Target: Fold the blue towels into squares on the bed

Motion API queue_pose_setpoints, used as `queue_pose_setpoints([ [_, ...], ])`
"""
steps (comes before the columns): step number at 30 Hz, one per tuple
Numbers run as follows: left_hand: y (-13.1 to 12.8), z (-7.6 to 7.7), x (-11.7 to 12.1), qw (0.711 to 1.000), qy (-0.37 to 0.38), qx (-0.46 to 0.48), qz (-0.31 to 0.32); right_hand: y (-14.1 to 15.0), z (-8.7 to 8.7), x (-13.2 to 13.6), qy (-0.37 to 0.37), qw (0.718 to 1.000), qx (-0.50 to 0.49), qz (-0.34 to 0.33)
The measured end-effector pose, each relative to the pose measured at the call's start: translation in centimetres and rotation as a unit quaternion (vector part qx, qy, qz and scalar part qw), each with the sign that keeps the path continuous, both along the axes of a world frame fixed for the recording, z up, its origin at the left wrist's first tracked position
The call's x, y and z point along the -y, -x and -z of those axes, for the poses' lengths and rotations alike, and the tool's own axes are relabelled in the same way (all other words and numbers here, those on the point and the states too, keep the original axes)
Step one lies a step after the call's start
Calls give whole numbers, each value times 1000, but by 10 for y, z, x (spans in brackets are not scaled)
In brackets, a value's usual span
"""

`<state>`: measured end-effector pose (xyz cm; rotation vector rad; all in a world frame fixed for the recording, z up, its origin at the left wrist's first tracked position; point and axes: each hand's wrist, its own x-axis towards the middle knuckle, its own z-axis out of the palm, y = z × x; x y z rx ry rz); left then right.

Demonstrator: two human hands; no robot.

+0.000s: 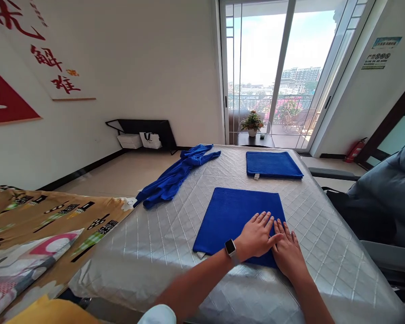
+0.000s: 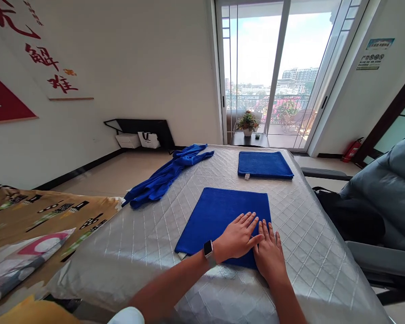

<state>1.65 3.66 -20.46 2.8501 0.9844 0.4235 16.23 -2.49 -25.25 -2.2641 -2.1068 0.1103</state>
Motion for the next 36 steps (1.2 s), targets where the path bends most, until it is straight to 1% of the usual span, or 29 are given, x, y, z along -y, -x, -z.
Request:
queue_pose_setpoints([
  [2, -15, 8, -17, 1000, 11, -6, 6, 0, -2, 0, 1, 1000, 2, 3],
  [4, -18, 17, -31, 1000, 15, -8, 1, 1, -3, 0, -1, 1000, 2, 7],
  [7, -4, 28, -45, 999, 26, -5, -21, 1, 0, -1, -10, 1000, -2, 11],
  [9, 11, 32, -54, 998, 44, -5, -48, 1, 4, -2, -20, 1000, -10, 17],
  [12, 31, 31, -73, 992, 73, -6, -98, 1, 9, -2, -36, 999, -22, 12],
  [15, 49, 28, -97, 983, 95, -6, -158, -1, 12, -1, -45, 998, -30, 11],
  [17, 63, 26, -113, 973, 99, -9, -207, -2, 12, 0, -47, 998, -32, 11],
  [20, 92, 25, -132, 956, 87, -11, -281, -2, 9, 0, -43, 999, -30, 13],
  [24, 127, 26, -147, 925, 93, -1, -369, -2, 9, 0, -36, 999, -24, 16],
  [26, 138, 26, -150, 916, 100, 9, -389, -3, 9, 1, -35, 999, -12, 13],
  [28, 142, 25, -151, 915, 93, 15, -391, -6, 9, 0, -37, 999, 6, 4],
  [30, 141, 22, -151, 919, 79, 17, -385, -12, 3, -3, -42, 999, 28, -8],
  [31, 139, 20, -151, 922, 72, 17, -379, -16, -3, -7, -46, 998, 37, -14],
  [33, 134, 16, -148, 931, 57, 18, -361, -24, -19, -21, -54, 997, 49, -27],
  [36, 121, 11, -141, 948, 35, 10, -316, -29, -49, -58, -61, 997, 44, -35],
])
